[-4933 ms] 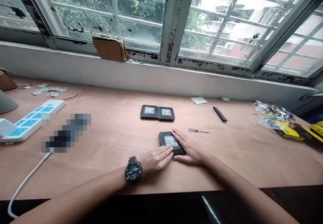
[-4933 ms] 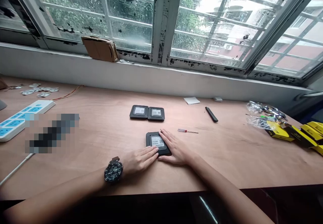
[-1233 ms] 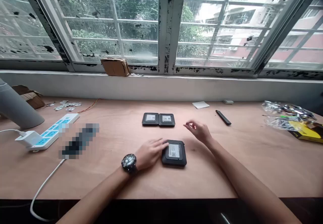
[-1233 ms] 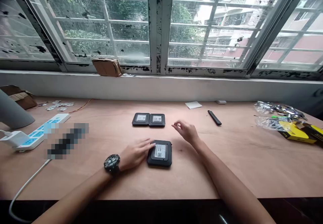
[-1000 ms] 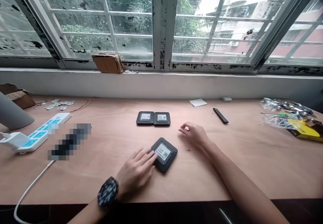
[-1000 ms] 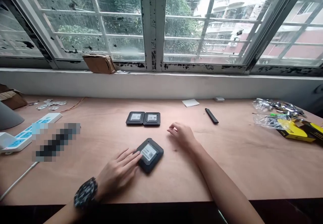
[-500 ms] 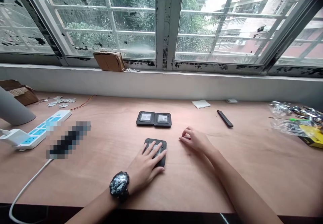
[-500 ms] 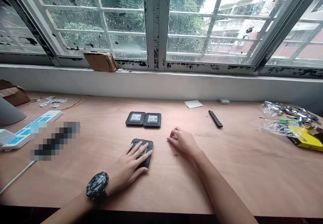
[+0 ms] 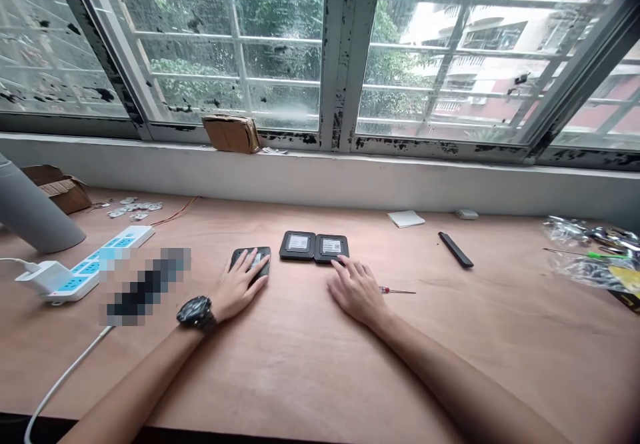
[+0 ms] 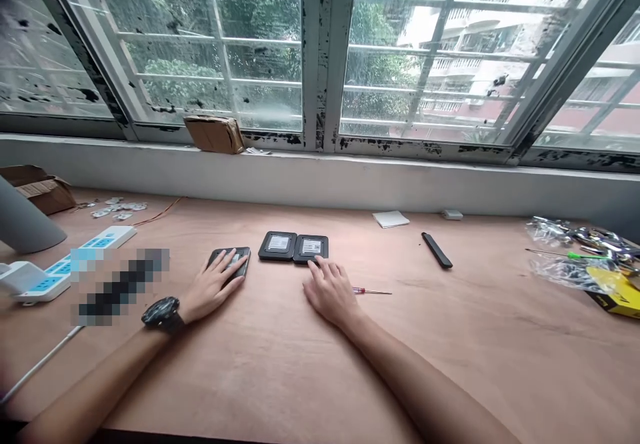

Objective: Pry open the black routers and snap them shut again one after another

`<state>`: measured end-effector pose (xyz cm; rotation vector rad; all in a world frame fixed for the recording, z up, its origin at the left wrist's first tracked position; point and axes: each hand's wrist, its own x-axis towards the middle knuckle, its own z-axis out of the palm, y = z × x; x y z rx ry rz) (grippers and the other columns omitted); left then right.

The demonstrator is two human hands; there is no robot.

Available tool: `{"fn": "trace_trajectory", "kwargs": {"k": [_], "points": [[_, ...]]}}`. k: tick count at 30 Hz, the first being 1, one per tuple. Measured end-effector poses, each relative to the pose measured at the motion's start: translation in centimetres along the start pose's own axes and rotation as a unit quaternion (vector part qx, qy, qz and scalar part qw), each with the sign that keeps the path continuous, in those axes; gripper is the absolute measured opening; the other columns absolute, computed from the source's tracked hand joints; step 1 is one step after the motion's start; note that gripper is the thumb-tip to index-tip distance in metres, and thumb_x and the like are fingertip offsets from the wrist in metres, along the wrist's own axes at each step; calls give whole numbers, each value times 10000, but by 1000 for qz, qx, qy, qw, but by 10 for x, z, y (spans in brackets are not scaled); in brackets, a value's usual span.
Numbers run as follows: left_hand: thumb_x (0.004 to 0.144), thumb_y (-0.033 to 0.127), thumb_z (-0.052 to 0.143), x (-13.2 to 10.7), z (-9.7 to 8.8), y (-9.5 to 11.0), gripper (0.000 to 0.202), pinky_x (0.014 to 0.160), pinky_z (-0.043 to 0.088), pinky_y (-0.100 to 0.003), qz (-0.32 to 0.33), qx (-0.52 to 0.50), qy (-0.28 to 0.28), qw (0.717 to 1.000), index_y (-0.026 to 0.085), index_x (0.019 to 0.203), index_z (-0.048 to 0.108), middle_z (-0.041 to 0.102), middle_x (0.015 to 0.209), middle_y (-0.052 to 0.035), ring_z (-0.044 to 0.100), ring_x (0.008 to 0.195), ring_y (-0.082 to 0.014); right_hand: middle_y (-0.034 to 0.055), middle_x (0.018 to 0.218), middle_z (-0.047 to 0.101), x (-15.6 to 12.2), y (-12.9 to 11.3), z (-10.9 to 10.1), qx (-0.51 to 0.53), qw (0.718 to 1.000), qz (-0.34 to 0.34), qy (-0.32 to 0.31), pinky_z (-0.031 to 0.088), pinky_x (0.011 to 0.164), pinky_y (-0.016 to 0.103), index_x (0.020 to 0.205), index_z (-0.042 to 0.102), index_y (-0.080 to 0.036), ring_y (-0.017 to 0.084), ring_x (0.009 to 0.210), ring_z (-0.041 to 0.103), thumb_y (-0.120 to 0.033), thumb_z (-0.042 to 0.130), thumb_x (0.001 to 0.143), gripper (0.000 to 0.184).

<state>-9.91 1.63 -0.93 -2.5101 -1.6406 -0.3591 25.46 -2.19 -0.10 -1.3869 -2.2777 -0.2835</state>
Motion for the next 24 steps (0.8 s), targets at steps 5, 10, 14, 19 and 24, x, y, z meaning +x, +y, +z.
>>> {"fn": "trace_trajectory", "kwargs": {"k": [5, 10, 14, 19, 24], "points": [[1009, 641, 407, 49, 9, -12, 682, 1182, 205, -621, 1, -1, -4, 1000, 300, 1593, 313, 279, 1653, -123, 222, 1527, -384, 205, 1593, 389, 31, -3, 23, 27, 999, 34, -20, 291, 1198, 518, 1525, 410, -91, 343, 1473, 352, -466, 503, 991, 659], [982, 661, 471, 79, 14, -4, 680, 1185, 194, -608, 41, -8, -9, 999, 396, 1582, 293, 260, 1665, -88, 218, 1524, -400, 184, 1601, 389, 20, -1, 19, 60, 995, 29, -71, 281, 1226, 498, 1525, 424, -102, 320, 1500, 330, -509, 487, 1002, 666], [1019, 600, 447, 89, 18, 4, 545, 1168, 225, -614, 62, -17, -22, 998, 441, 1536, 379, 282, 1660, -69, 254, 1509, -410, 173, 1623, 349, -28, -20, -5, 56, 996, 26, -71, 300, 1221, 524, 1552, 388, -119, 329, 1508, 314, -520, 480, 1003, 686], [1042, 559, 421, 101, 23, 23, 497, 1149, 235, -645, 74, -31, -34, 996, 454, 1527, 388, 280, 1660, -79, 245, 1506, -429, 125, 1654, 289, -87, -54, -38, 67, 995, -6, -77, 345, 1211, 505, 1599, 300, -183, 321, 1511, 311, -486, 533, 988, 722], [1033, 567, 447, 119, 30, 48, 499, 1155, 209, -668, 91, -52, -38, 994, 448, 1516, 414, 267, 1665, -76, 238, 1507, -432, 116, 1656, 280, -109, -77, -46, 57, 996, 8, -72, 370, 1200, 508, 1600, 297, -176, 322, 1509, 316, -456, 542, 986, 718]]}}
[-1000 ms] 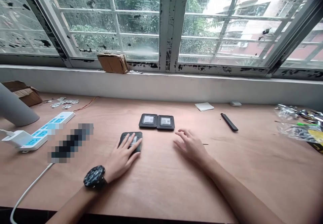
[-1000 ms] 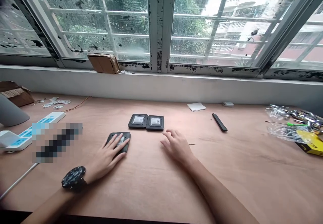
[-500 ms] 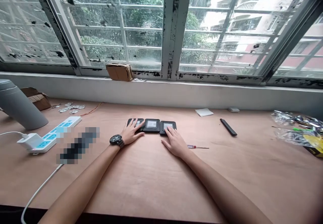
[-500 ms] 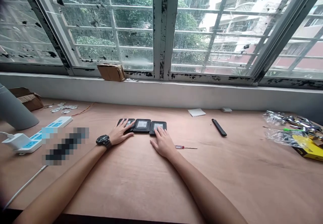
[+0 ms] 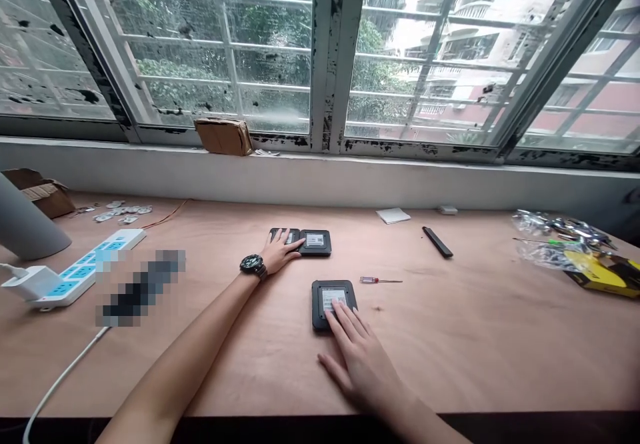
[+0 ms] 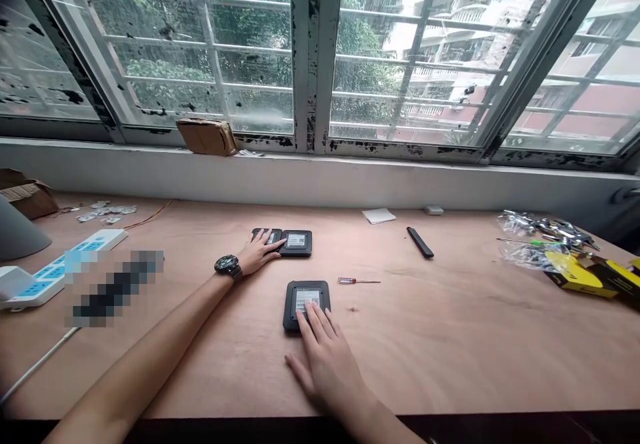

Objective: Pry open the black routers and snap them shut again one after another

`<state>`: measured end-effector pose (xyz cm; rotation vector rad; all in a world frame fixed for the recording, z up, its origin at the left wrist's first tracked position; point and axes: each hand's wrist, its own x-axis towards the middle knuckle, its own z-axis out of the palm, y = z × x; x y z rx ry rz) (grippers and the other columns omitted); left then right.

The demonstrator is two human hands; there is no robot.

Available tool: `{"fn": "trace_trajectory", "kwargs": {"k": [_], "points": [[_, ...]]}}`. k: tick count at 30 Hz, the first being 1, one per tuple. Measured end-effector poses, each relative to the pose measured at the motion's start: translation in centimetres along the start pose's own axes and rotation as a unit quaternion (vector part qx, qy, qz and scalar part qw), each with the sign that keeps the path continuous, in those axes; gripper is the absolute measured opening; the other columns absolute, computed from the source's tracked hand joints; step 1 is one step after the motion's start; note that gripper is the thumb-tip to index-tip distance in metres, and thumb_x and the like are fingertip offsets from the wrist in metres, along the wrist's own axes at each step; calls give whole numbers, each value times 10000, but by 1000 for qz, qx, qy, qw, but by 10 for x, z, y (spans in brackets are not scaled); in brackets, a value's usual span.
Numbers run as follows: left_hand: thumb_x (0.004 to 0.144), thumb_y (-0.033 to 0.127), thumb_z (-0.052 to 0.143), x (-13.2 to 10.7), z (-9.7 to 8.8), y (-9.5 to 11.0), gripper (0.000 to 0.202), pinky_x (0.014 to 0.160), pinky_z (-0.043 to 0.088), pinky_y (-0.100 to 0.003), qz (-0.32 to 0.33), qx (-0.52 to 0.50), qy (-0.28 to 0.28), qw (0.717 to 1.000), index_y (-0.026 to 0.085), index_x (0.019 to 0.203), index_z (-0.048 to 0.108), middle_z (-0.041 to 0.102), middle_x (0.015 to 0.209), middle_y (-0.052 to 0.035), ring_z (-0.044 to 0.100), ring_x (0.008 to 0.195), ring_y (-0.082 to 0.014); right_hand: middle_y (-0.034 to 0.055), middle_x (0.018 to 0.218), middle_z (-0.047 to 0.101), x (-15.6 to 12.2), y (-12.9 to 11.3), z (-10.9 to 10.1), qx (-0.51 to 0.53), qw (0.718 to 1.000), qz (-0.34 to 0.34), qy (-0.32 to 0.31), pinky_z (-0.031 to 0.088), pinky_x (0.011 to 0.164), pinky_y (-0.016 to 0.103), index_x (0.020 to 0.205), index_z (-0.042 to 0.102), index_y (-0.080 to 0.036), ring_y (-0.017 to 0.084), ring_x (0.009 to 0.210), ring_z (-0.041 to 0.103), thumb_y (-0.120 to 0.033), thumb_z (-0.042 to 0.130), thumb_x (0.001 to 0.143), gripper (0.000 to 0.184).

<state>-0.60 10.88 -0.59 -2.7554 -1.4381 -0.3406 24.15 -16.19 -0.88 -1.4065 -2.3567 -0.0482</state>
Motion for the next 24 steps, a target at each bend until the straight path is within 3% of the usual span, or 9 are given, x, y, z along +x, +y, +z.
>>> {"fn": "trace_trajectory", "kwargs": {"k": [4, 7, 10, 12, 15, 19, 24], "points": [[1018, 571, 485, 11, 5, 16, 524, 1147, 197, -703, 26, -16, 20, 999, 418, 1517, 430, 288, 1655, -95, 241, 1506, -435, 124, 1634, 332, 0, -9, 0, 9, 1000, 11, 5, 384, 1185, 527, 1592, 323, -200, 336, 1492, 349, -497, 548, 975, 722], [1016, 547, 512, 6, 5, 27, 557, 1175, 138, -697, 53, -31, 53, 997, 364, 1534, 421, 302, 1648, -106, 214, 1522, -411, 129, 1589, 422, 12, 4, -13, 26, 1000, -4, 12, 418, 1147, 543, 1564, 381, -233, 339, 1439, 434, -484, 551, 983, 656], [1032, 492, 512, -8, 1, 37, 529, 1220, 115, -633, 85, -57, 80, 992, 296, 1520, 459, 333, 1635, -103, 231, 1529, -359, 127, 1489, 552, 39, 44, -40, 50, 999, 1, 21, 436, 1119, 529, 1485, 493, -250, 316, 1357, 522, -418, 513, 1018, 496], [1048, 460, 489, -21, -4, 43, 464, 1230, 164, -598, 103, -80, 91, 987, 260, 1463, 537, 399, 1601, -101, 286, 1513, -337, 112, 1325, 666, 60, 81, -59, 85, 996, 29, -2, 511, 1025, 468, 1353, 606, -251, 281, 1209, 626, -393, 484, 1032, 371], [1056, 447, 478, -44, -13, 52, 408, 1208, 302, -534, 124, -119, 97, 980, 235, 1370, 628, 558, 1482, -94, 433, 1437, -295, 118, 1201, 699, 80, 134, -75, 95, 990, 67, -83, 556, 895, 428, 1216, 673, -224, 294, 1068, 673, -509, 670, 904, 423], [969, 558, 610, -77, -22, 71, 513, 1066, 511, -387, 148, -182, 76, 969, 229, 1362, 633, 668, 1346, -89, 618, 1258, -245, 90, 1103, 708, 78, 171, -66, 128, 977, 110, -133, 559, 762, 345, 1070, 721, -225, 249, 907, 696, -546, 762, 805, 418], [717, 750, 763, -103, -26, 113, 1039, 1170, 379, -555, 155, -219, 31, 963, 211, 1538, 425, 474, 1537, -171, 471, 1394, -392, 70, 1029, 693, 70, 167, -43, 146, 975, 133, -103, 536, 715, 308, 907, 722, -222, 199, 815, 685, -520, 648, 918, 307]]}}
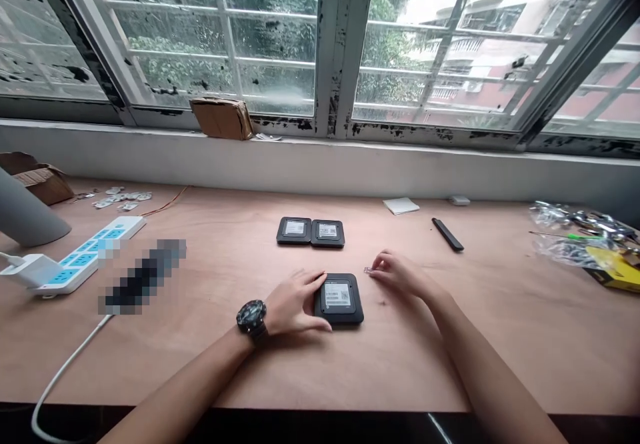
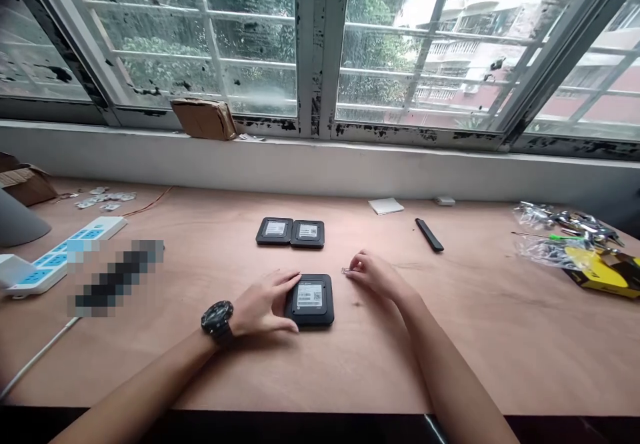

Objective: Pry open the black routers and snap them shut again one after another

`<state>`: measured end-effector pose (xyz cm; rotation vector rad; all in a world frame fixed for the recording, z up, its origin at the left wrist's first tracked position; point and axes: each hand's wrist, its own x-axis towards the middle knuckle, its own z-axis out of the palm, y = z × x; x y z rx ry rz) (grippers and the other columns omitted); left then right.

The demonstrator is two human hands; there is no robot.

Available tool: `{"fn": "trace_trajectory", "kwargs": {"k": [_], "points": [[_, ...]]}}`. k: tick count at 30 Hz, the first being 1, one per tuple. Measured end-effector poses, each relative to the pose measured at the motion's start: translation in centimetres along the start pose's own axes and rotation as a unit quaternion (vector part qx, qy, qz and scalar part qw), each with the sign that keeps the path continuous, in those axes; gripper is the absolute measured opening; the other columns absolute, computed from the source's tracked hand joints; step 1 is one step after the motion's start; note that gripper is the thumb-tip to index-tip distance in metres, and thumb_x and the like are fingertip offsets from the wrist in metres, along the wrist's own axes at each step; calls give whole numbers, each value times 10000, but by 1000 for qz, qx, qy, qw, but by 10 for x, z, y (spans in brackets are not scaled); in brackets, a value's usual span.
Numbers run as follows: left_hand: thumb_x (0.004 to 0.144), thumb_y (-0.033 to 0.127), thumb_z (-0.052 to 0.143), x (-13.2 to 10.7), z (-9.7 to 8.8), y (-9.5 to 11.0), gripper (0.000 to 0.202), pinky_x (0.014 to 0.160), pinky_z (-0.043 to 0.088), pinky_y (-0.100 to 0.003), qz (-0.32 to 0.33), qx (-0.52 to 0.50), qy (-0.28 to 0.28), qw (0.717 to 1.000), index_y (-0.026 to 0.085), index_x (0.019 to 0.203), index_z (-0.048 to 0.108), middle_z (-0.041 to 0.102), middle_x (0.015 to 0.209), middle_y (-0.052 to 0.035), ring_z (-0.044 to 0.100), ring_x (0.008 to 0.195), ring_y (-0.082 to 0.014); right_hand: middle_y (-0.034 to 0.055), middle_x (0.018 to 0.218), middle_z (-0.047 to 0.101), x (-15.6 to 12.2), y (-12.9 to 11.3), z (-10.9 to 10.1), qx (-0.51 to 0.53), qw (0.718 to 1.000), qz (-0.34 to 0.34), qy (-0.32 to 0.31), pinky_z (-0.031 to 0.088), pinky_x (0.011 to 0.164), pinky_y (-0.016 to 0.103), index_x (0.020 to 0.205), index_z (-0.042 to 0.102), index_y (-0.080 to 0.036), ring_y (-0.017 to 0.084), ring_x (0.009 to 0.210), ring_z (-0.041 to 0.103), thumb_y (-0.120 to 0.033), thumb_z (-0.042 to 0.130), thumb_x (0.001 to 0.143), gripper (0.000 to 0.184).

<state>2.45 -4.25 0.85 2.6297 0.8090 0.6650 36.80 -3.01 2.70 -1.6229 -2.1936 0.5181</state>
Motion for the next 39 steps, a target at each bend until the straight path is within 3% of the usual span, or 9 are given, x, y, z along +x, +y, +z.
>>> {"fn": "trace_trajectory", "kwargs": {"k": [4, 8, 11, 14, 18, 22, 27, 35, 39], "points": [[768, 727, 735, 0, 11, 12, 1120, 1195, 367, -510, -26, -20, -30, 999, 195, 1616, 233, 326, 1619, -192, 365, 1475, -368, 66, 1006, 712, 4, -14, 9, -21, 997, -39, 60, 535, 807, 356, 933, 692, -225, 231, 911, 673, -487, 592, 972, 283], [751, 705, 766, -2, 0, -14, 1161, 1208, 364, -446, -39, -48, -52, 997, 234, 1630, 171, 214, 1667, -145, 293, 1512, -324, 81, 1009, 741, 6, -29, 10, -13, 983, -64, 171, 527, 850, 403, 992, 666, -236, 261, 967, 656, -468, 523, 1013, 273], [865, 630, 703, -4, -15, -38, 894, 1191, 389, -450, -89, -18, -1, 996, 256, 1585, 327, 340, 1629, -108, 383, 1475, -306, 89, 1019, 733, 5, -38, 13, 97, 969, -49, 222, 541, 762, 360, 1153, 602, -228, 238, 901, 673, -477, 460, 1037, 309], [977, 543, 598, -5, -23, -44, 571, 1132, 459, -423, -104, -11, 8, 994, 271, 1473, 520, 542, 1499, -76, 537, 1366, -272, 76, 995, 687, 2, -49, 20, 211, 942, -50, 257, 531, 694, 331, 1327, 490, -234, 206, 817, 641, -454, 409, 1054, 359], [796, 662, 756, -2, -15, -21, 957, 1182, 398, -444, -45, -46, -27, 998, 267, 1572, 359, 408, 1594, -113, 425, 1450, -304, 40, 902, 578, -3, -62, 33, 306, 901, -60, 300, 501, 639, 309, 1309, 453, -266, 187, 750, 551, -421, 375, 1063, 301], [750, 726, 751, 2, 2, 1, 1083, 1203, 329, -550, 0, -12, -55, 998, 274, 1607, 268, 324, 1630, -147, 346, 1484, -369, 37, 890, 558, -6, -65, 44, 303, 901, -78, 300, 514, 658, 320, 1285, 436, -276, 194, 785, 564, -405, 369, 1065, 264], [764, 774, 693, 4, 16, 10, 1030, 1190, 329, -597, -7, 55, -7, 998, 241, 1576, 351, 397, 1586, -173, 398, 1441, -407, 43, 941, 593, -3, -59, 53, 253, 917, -122, 285, 539, 721, 352, 1313, 404, -276, 197, 838, 609, -365, 376, 1069, 261], [793, 786, 649, 4, 17, 10, 980, 1186, 331, -595, 0, 73, 1, 997, 220, 1549, 389, 431, 1557, -175, 401, 1430, -410, 57, 997, 632, -3, -62, 53, 201, 935, -145, 256, 541, 785, 369, 1302, 441, -264, 194, 851, 627, -337, 378, 1069, 252], [837, 758, 622, 4, 12, 11, 876, 1182, 326, -598, -2, 70, 4, 998, 222, 1510, 455, 462, 1534, -162, 410, 1418, -403, 65, 1055, 628, -4, -71, 45, 276, 929, -97, 227, 533, 700, 333, 1147, 566, -255, 180, 777, 598, -411, 458, 1037, 220]]}}
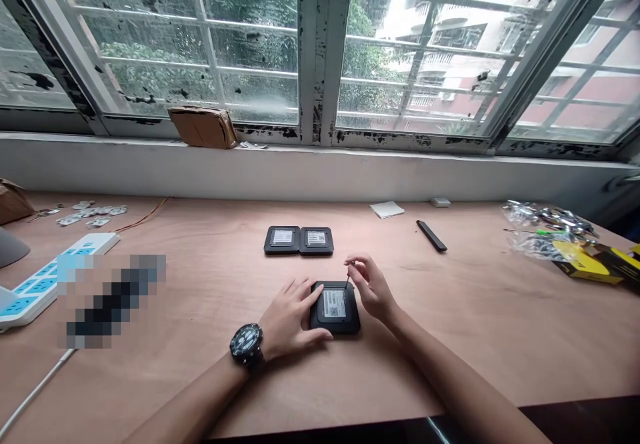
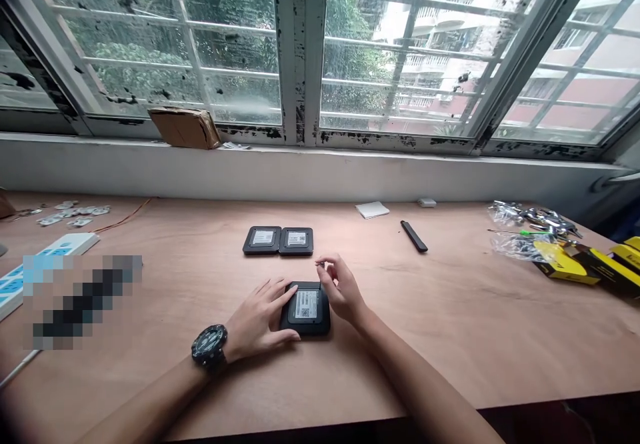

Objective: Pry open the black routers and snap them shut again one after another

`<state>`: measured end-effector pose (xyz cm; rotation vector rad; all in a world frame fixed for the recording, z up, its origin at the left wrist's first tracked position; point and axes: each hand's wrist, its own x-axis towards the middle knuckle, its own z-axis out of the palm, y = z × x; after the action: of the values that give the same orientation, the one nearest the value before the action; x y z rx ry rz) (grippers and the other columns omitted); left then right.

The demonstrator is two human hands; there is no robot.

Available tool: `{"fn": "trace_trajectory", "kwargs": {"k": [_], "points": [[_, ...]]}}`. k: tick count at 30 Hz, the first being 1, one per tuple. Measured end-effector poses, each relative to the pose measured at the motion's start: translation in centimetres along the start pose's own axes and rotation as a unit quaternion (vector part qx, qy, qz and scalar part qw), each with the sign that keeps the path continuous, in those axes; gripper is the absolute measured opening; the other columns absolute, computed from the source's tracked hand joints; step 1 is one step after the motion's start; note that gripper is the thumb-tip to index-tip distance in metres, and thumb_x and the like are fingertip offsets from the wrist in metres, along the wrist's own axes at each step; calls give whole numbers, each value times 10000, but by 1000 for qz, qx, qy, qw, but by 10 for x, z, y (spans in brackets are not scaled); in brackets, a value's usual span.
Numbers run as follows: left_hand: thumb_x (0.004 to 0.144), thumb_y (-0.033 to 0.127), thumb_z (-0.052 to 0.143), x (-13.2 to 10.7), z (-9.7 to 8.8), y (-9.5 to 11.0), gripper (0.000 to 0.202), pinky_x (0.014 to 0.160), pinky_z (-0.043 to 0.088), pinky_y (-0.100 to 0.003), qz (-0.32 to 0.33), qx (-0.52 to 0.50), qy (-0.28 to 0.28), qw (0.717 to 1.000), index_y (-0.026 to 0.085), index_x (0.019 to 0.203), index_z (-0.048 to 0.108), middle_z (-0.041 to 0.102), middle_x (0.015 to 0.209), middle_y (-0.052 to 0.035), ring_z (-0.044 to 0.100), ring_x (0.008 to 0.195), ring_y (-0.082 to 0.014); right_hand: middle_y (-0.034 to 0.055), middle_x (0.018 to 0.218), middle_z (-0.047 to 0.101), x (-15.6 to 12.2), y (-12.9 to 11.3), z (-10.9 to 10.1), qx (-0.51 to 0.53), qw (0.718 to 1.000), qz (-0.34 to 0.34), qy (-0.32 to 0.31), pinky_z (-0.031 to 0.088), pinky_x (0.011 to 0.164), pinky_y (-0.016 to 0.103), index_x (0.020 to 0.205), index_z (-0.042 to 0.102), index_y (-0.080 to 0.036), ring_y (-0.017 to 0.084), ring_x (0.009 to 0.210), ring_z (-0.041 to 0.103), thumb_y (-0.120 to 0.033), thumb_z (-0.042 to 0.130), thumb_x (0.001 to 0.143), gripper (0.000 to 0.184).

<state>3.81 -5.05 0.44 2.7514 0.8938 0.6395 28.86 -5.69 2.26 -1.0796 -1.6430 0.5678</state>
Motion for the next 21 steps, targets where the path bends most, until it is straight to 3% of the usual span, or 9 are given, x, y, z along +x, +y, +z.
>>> {"fn": "trace_trajectory", "kwargs": {"k": [3, 6, 10, 13, 18, 21], "points": [[830, 746, 643, 1, -4, 0, 865, 1178, 333, -587, -1, -9, 2, 1000, 222, 1498, 474, 488, 1508, -157, 438, 1387, -393, 31, 905, 611, 4, -4, -3, 107, 992, 57, -23, 473, 557, 264, 1080, 610, -236, 147, 666, 549, -451, 487, 1024, 254], [812, 726, 683, 2, -6, -1, 880, 1165, 357, -566, 2, -31, 2, 1000, 214, 1497, 476, 503, 1484, -161, 471, 1348, -382, -8, 773, 616, 8, -3, -6, 183, 979, 76, -54, 385, 472, 230, 1139, 589, -235, 106, 525, 443, -471, 525, 1012, 276], [797, 700, 725, 2, -6, -3, 905, 1120, 416, -537, 6, -75, 9, 997, 242, 1523, 438, 508, 1471, -156, 496, 1313, -367, 26, 887, 692, 10, -2, -8, 191, 976, 81, -58, 373, 475, 235, 977, 619, -214, 73, 487, 407, -492, 572, 990, 282], [784, 693, 745, 1, -4, -3, 935, 1108, 427, -537, 4, -89, 11, 996, 248, 1536, 414, 500, 1479, -153, 501, 1309, -368, 44, 902, 684, 11, -7, -7, 162, 981, 83, -62, 388, 493, 245, 978, 679, -199, 81, 517, 447, -511, 533, 1006, 345], [806, 678, 737, 0, -9, -15, 910, 1150, 404, -497, 0, -122, 16, 992, 229, 1530, 417, 520, 1484, -142, 497, 1353, -345, 20, 798, 610, 16, -23, 13, 196, 976, 67, 62, 348, 470, 228, 992, 654, -233, 121, 601, 468, -521, 506, 1017, 325], [824, 683, 715, -3, -17, -34, 873, 1148, 417, -467, -36, -133, 10, 990, 214, 1510, 447, 523, 1497, -140, 508, 1367, -328, 24, 816, 597, 19, -31, 32, 216, 972, 62, 66, 366, 487, 230, 958, 627, -241, 130, 637, 479, -523, 481, 1028, 325]]}}
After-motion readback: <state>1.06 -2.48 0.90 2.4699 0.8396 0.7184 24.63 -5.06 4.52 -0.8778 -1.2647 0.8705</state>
